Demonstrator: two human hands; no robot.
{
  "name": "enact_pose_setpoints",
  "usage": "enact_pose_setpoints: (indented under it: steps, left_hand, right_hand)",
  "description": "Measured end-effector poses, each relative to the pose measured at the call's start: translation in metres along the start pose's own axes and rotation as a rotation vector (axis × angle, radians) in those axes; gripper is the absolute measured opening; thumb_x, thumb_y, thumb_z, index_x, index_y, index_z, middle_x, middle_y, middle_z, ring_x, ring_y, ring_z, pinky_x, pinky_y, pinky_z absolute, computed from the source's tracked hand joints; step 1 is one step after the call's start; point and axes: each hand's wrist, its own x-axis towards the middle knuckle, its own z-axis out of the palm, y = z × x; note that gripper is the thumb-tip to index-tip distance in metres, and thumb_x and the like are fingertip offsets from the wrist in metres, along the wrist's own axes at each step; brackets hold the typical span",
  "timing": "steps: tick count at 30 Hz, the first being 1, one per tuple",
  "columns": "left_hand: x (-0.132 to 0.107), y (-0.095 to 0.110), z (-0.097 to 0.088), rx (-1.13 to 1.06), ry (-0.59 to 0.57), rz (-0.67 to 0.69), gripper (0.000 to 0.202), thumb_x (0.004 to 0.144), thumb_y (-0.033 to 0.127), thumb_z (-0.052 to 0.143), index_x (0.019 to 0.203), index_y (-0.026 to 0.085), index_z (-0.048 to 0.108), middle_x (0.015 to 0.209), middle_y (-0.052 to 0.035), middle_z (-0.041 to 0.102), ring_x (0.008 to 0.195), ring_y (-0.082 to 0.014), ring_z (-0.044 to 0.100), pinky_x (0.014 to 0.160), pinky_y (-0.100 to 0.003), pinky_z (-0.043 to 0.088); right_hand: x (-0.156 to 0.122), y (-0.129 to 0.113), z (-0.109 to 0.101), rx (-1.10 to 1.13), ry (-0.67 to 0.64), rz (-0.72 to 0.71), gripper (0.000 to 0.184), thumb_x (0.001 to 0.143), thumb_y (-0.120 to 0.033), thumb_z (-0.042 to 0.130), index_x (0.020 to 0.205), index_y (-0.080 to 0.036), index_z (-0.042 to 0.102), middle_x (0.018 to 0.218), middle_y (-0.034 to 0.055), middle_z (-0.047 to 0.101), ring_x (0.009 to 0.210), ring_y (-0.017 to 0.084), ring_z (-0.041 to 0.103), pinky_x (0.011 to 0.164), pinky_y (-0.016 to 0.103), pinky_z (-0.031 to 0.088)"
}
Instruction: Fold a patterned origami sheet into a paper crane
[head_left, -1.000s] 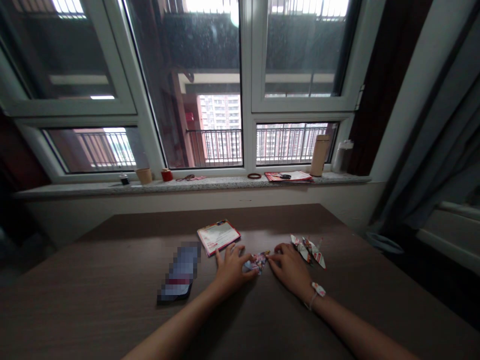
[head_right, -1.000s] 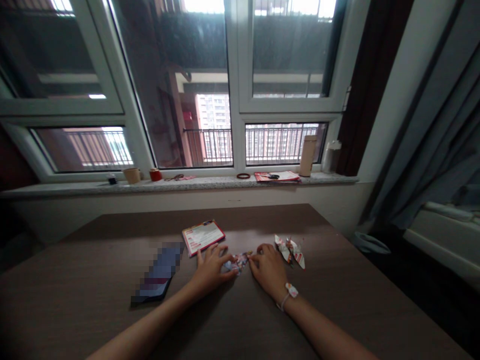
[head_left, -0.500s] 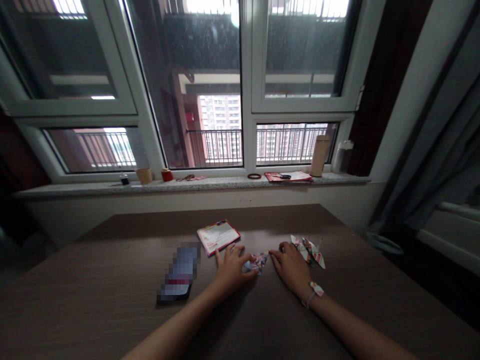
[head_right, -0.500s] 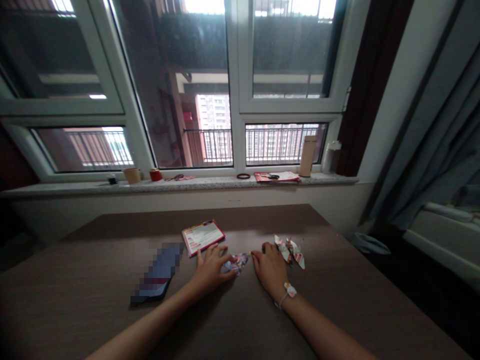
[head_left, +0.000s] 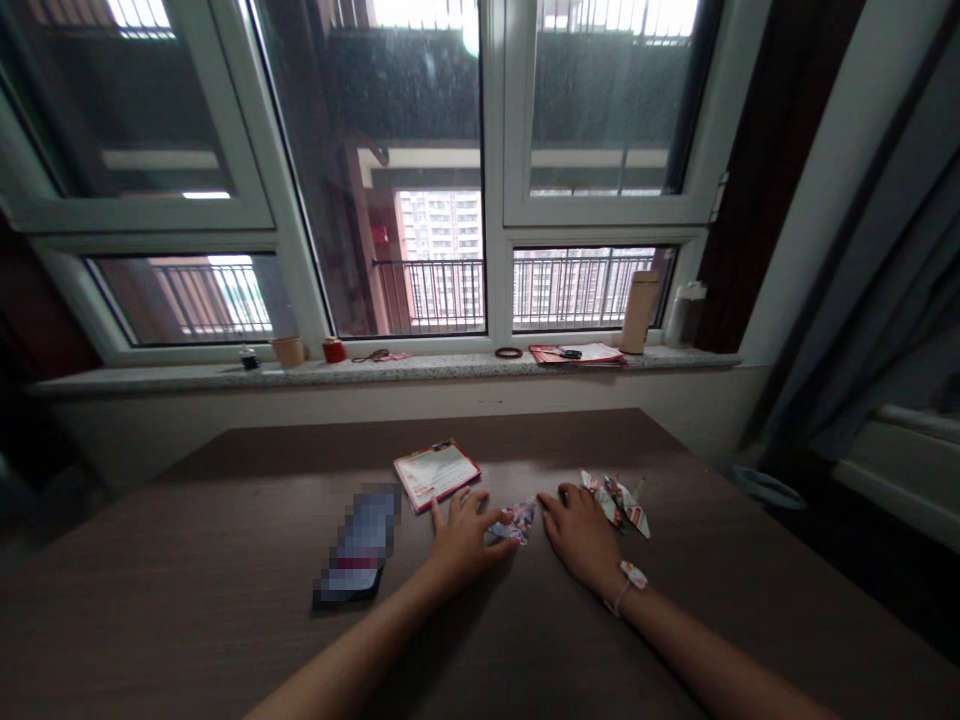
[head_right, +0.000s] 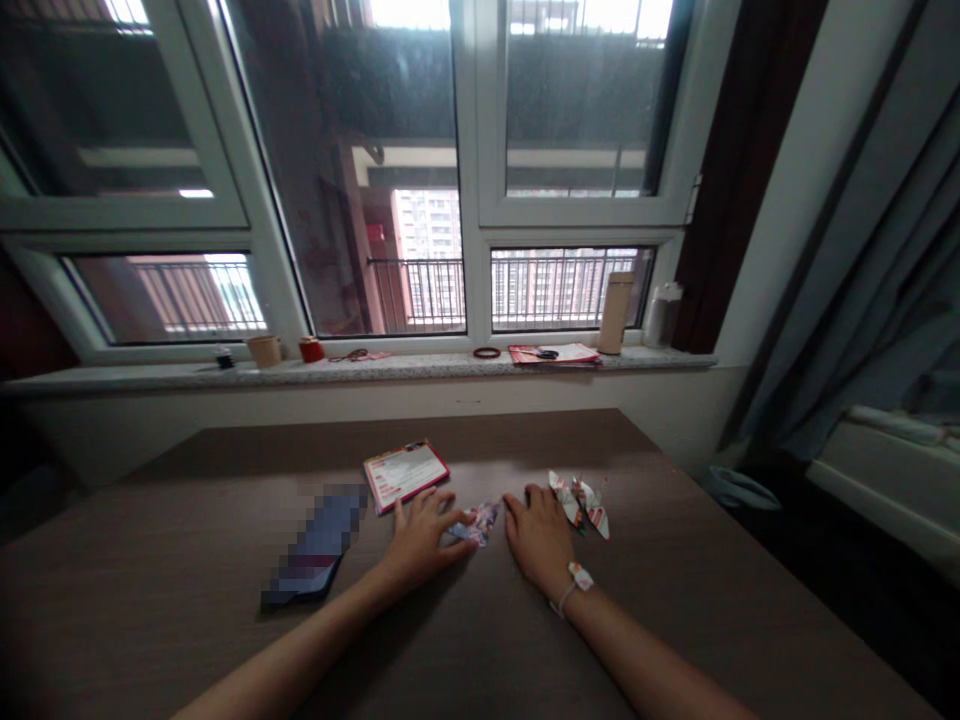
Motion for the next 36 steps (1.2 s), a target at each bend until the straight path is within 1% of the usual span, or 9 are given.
enact_pose_setpoints:
  steps: [4,8,12,14,17,21,25,28,36]
  left_hand:
    - [0.001,0.001,-0.002,-0.016,0.0,0.007,0.035,0.078,0.057,0.066,0.11,0.043,0.068,0.139,-0.0037,0.049,0.134,-0.0354,0.033,0.106,-0.072,0.005]
    - [0.002,-0.001,-0.002,-0.042,-0.013,0.012,0.03,0.08,0.055,0.064,0.108,0.044,0.069,0.137,-0.0024,0.05,0.133,-0.035,0.033,0.108,-0.07,0.005]
    - [0.002,-0.002,-0.001,-0.061,-0.01,0.029,0.027,0.08,0.052,0.065,0.106,0.044,0.07,0.136,-0.0024,0.051,0.132,-0.0343,0.034,0.108,-0.07,0.004]
    - [0.002,-0.002,-0.001,-0.064,-0.019,0.039,0.027,0.08,0.051,0.066,0.107,0.045,0.07,0.136,-0.0022,0.051,0.132,-0.0342,0.034,0.108,-0.07,0.003]
    - [0.002,-0.002,-0.002,-0.055,-0.033,0.048,0.029,0.081,0.05,0.065,0.109,0.047,0.068,0.137,-0.0019,0.05,0.133,-0.0345,0.033,0.108,-0.07,0.004]
    - [0.002,-0.002,-0.002,-0.047,-0.044,0.048,0.029,0.081,0.05,0.065,0.11,0.049,0.067,0.137,-0.002,0.049,0.133,-0.0345,0.032,0.108,-0.07,0.003]
    - [0.002,-0.003,-0.001,-0.049,-0.029,0.055,0.028,0.081,0.05,0.066,0.109,0.05,0.067,0.137,-0.0017,0.05,0.133,-0.0339,0.033,0.107,-0.07,0.002]
    - [0.002,-0.003,0.0,-0.044,-0.025,0.057,0.031,0.081,0.049,0.067,0.111,0.05,0.066,0.137,-0.0022,0.05,0.133,-0.0342,0.033,0.107,-0.071,0.001]
    - [0.001,-0.004,0.003,-0.022,0.003,0.066,0.033,0.081,0.049,0.066,0.114,0.051,0.064,0.137,-0.0008,0.05,0.133,-0.0347,0.033,0.106,-0.074,-0.001]
  right_hand:
    - [0.0,0.003,-0.001,0.038,0.005,-0.009,0.033,0.092,-0.029,0.048,0.121,-0.026,0.064,0.122,0.0122,0.057,0.116,0.027,0.049,0.101,0.038,0.036]
    - [-0.002,0.003,-0.005,0.143,0.042,-0.083,0.035,0.09,-0.021,0.049,0.121,-0.024,0.064,0.127,0.0101,0.056,0.117,0.024,0.05,0.101,0.034,0.037]
    - [-0.002,0.001,-0.008,0.187,0.04,-0.123,0.027,0.092,-0.023,0.047,0.103,-0.022,0.072,0.117,0.0084,0.062,0.108,0.022,0.055,0.096,0.032,0.04]
    - [-0.002,0.001,-0.008,0.184,0.028,-0.116,0.026,0.092,-0.024,0.047,0.098,-0.021,0.073,0.109,0.0081,0.064,0.103,0.021,0.056,0.093,0.031,0.041]
    - [-0.002,0.001,-0.009,0.162,0.034,-0.104,0.024,0.092,-0.024,0.048,0.094,-0.02,0.072,0.1,0.0075,0.066,0.098,0.021,0.057,0.09,0.03,0.04]
    - [-0.002,0.002,-0.009,0.136,0.043,-0.085,0.02,0.092,-0.023,0.049,0.089,-0.019,0.069,0.093,0.0066,0.066,0.095,0.021,0.057,0.088,0.029,0.039]
    - [-0.002,0.002,-0.008,0.103,0.043,-0.041,0.019,0.092,-0.024,0.049,0.086,-0.017,0.067,0.091,0.0068,0.066,0.093,0.021,0.058,0.085,0.029,0.039]
    - [-0.002,0.002,-0.008,0.071,0.038,-0.017,0.02,0.092,-0.025,0.05,0.086,-0.016,0.066,0.091,0.0075,0.066,0.092,0.022,0.058,0.083,0.029,0.04]
    - [-0.002,0.0,-0.01,0.046,0.022,-0.039,0.021,0.092,-0.029,0.05,0.088,-0.016,0.066,0.094,0.0081,0.065,0.095,0.022,0.058,0.085,0.03,0.04]
